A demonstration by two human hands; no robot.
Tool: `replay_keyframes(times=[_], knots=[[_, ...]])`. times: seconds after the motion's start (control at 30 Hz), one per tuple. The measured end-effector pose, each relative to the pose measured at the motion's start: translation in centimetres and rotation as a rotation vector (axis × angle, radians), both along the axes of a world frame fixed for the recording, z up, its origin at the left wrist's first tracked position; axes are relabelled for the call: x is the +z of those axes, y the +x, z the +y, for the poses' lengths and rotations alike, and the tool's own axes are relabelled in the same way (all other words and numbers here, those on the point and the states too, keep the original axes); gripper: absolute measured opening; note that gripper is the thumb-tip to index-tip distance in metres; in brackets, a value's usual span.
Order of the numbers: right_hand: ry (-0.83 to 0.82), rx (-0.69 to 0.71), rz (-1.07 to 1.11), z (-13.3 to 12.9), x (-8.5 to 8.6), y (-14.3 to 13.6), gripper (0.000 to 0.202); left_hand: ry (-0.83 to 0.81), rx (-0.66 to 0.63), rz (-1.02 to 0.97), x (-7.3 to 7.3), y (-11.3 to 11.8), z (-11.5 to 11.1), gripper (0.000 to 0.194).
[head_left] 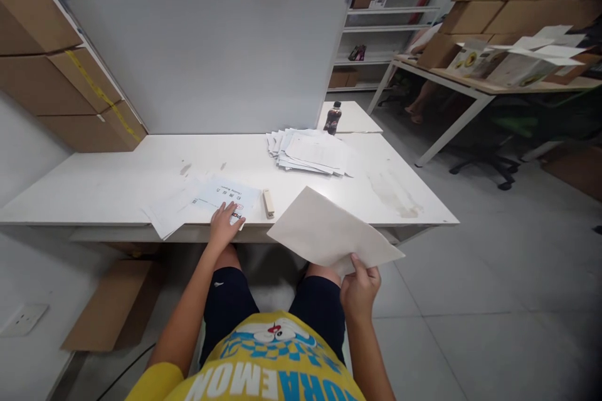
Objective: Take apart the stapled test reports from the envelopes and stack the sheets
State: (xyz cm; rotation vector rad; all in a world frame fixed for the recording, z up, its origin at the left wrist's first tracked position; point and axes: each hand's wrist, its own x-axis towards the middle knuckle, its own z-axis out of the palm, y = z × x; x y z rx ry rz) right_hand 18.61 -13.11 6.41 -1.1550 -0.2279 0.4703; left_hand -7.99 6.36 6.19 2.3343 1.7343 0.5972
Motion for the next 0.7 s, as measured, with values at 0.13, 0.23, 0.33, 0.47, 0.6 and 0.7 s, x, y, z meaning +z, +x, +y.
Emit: replay_keyframes(times=[0.13,0.23,0.33,0.47,0.6,0.7], knots=[[-0.044,0.04,-0.001,-0.2,-0.5,0.0,0.035,0.032,0.01,-0.017,-0.7,0.0,-0.3,0.05],[-0.044,0.037,0.075,0.0,-0.3,-0.2,0.038,0.026,0.015,-0.063,-1.0,0.0,-0.4,0.045],[-0.045,0.041,0.118,0.2,0.0,-0.4,0.039,0.04,0.026,-0.133,-1.1,0.1,-0.1,0.038],[-0.037,0.043,0.118,0.2,0.3,-0.4,0.036,0.066,0.086,-0.378,0.2,0.1,0.3,0.027],[-0.001,0.007,0.041,0.2,1.1,-0.1,0.034,0.28,0.266,-0.958,4.3,0.2,-0.8,0.033],[0.05,-0.116,-0.071,-0.1,2.5,-0.5,0.031,0.27,0.302,-1.577,8.0,0.7,-3.8,0.043]])
